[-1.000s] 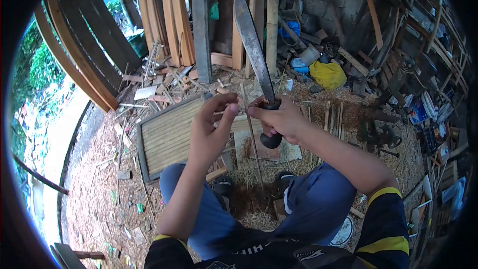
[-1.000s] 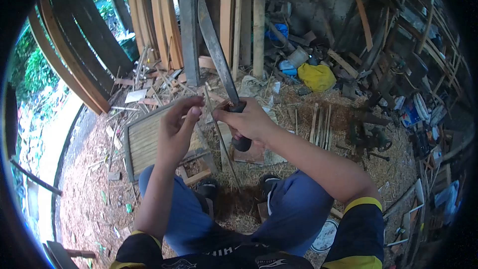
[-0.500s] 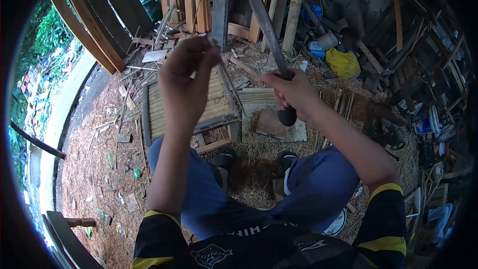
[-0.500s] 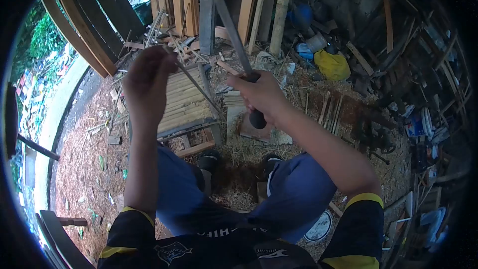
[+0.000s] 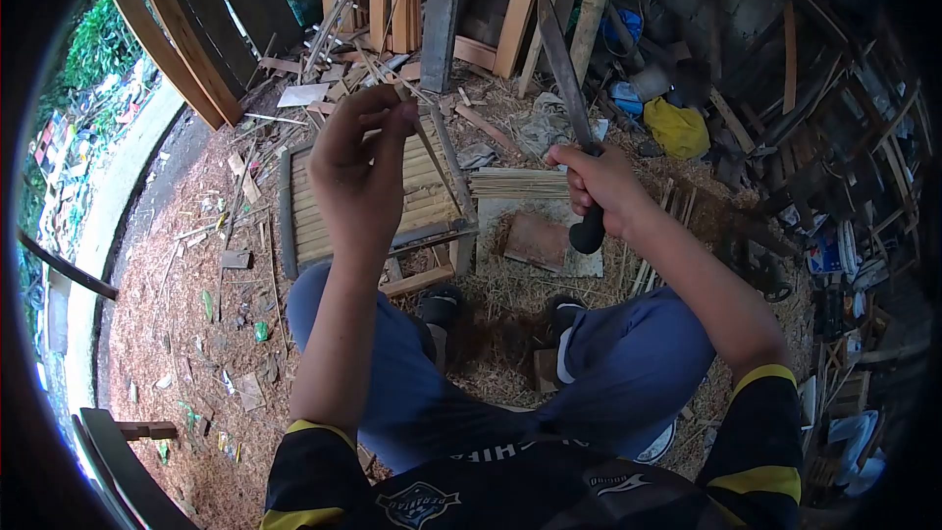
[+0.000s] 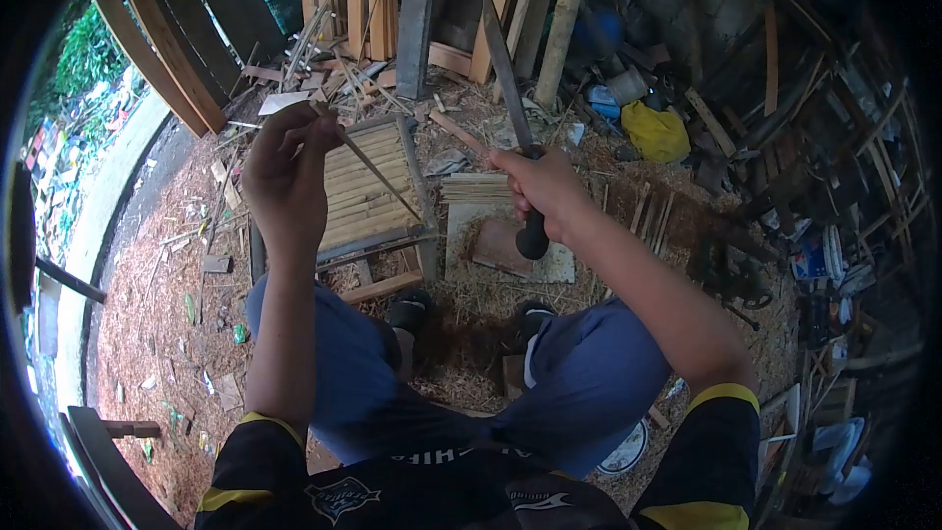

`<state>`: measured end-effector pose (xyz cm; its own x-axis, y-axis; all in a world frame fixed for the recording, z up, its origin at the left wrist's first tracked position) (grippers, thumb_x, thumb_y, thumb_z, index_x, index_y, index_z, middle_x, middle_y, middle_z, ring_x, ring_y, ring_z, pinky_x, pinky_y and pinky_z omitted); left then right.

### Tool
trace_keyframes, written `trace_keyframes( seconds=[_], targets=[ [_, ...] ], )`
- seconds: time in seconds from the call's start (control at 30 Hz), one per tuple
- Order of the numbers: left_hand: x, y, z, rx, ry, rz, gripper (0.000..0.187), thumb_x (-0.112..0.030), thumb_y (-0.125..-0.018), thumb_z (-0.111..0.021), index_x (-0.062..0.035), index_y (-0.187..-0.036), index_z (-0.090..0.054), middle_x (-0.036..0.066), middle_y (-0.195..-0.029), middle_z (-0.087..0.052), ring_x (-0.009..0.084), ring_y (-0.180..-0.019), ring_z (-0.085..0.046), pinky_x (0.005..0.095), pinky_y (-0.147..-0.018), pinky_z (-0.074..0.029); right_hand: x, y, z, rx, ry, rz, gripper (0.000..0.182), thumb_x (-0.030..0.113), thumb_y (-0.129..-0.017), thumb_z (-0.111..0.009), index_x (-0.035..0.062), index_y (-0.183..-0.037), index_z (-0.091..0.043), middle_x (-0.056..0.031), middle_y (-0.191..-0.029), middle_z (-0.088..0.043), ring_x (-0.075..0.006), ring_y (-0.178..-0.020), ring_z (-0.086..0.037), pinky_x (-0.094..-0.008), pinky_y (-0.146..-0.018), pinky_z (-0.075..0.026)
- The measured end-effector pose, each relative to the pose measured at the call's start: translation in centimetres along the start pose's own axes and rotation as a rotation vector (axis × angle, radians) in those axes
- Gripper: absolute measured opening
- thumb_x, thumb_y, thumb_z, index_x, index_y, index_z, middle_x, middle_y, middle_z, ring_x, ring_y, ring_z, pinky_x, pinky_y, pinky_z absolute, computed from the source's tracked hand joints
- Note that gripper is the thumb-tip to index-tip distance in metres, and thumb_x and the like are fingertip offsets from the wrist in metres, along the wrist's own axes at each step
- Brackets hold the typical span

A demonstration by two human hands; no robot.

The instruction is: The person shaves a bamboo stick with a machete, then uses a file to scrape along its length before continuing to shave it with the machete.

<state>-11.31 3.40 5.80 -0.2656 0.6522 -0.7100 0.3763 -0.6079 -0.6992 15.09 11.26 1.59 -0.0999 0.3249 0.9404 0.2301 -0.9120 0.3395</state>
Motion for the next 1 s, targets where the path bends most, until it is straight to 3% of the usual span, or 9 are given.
trace_keyframes(
  seconds=[0.2,0.3,0.4,0.5,0.6,0.7,1.0],
  targets=[
    [0.4,0.0,0.1,0.020,-0.060,0.038,0.013,-0.002,-0.094,-0.072,-0.0005,-0.106,-0.069,0.005,-0.097,-0.070,0.0115,-0.091,-0.071,0.0242,-0.070,-0.059,-0.3,-0.1,-0.7,0.000,0.057,0.007,0.024,0.029,-0.097,-0.069,0.0053,-0.095,-0.066,0.0049,-0.062,-0.047,-0.0080,-0.047,-0.044,-0.0318,-0.047,-0.037],
    [-0.3,-0.1,0.3,0.068,-0.078,0.097,0.013,0.002,-0.097,-0.067,0.0049,-0.109,-0.066,0.007,-0.098,-0.070,0.0124,-0.091,-0.069,0.0278,-0.082,-0.059,-0.4,0.2,-1.2,0.033,0.083,0.003,0.027,0.032,-0.098,-0.070,0.0055,-0.096,-0.065,0.0044,-0.062,-0.047,-0.0079,-0.047,-0.044,-0.0310,-0.047,-0.038],
    [-0.6,-0.3,0.8,0.081,-0.099,0.092,0.016,0.003,-0.097,-0.066,0.0037,-0.113,-0.064,0.006,-0.095,-0.069,0.0123,-0.091,-0.068,0.0281,-0.081,-0.059,-0.9,0.7,-2.0,0.084,0.084,0.047,0.034,0.039,-0.098,-0.068,0.0051,-0.097,-0.064,0.0040,-0.062,-0.048,-0.0080,-0.046,-0.045,-0.0289,-0.045,-0.038],
    [-0.7,-0.5,1.2,0.044,-0.035,0.069,0.019,-0.001,-0.095,-0.069,-0.0032,-0.114,-0.067,0.006,-0.098,-0.071,0.0110,-0.092,-0.071,0.0247,-0.072,-0.059,-0.4,2.5,-3.3,0.093,0.118,0.069,0.045,0.049,-0.101,-0.060,0.0036,-0.099,-0.063,0.0024,-0.061,-0.050,-0.0081,-0.044,-0.046,-0.0273,-0.043,-0.038],
    [-0.4,-0.5,2.0,0.069,-0.024,0.062,0.021,0.000,-0.096,-0.068,-0.0040,-0.117,-0.067,0.006,-0.096,-0.071,0.0104,-0.091,-0.071,0.0249,-0.073,-0.059,0.3,5.2,-5.1,0.137,0.078,0.024,0.053,0.053,-0.106,-0.049,0.0010,-0.102,-0.062,0.0015,-0.062,-0.050,-0.0071,-0.042,-0.046,-0.0262,-0.040,-0.038],
    [-1.3,-0.3,2.4,0.135,-0.081,0.086,0.024,0.005,-0.099,-0.062,0.0014,-0.122,-0.060,0.006,-0.096,-0.066,0.0132,-0.092,-0.068,0.0284,-0.082,-0.060,-0.5,7.4,-6.8,0.206,0.010,0.036,0.055,0.052,-0.108,-0.042,0.0001,-0.103,-0.062,0.0002,-0.062,-0.052,-0.0072,-0.041,-0.046,-0.0259,-0.040,-0.038],
    [-2.5,0.2,3.2,0.151,-0.218,-0.044,0.015,-0.001,-0.099,-0.065,0.0032,-0.113,-0.066,0.007,-0.098,-0.068,0.0121,-0.094,-0.068,0.0268,-0.078,-0.058,0.0,10.4,-11.4,0.229,-0.032,0.199,0.061,0.054,-0.109,-0.039,-0.0011,-0.092,-0.059,-0.0005,-0.056,-0.049,-0.0076,-0.040,-0.044,-0.0256,-0.039,-0.035]
  ],
)
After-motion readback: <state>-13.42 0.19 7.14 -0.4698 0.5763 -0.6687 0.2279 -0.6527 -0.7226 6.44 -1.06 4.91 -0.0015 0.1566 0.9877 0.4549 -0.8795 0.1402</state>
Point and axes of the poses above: each hand's wrist, its own y-axis away from the middle knuckle, its own z-axis out of the back of the hand, x = y × z, the point moved 2 cm from there along -y, towards the middle knuckle
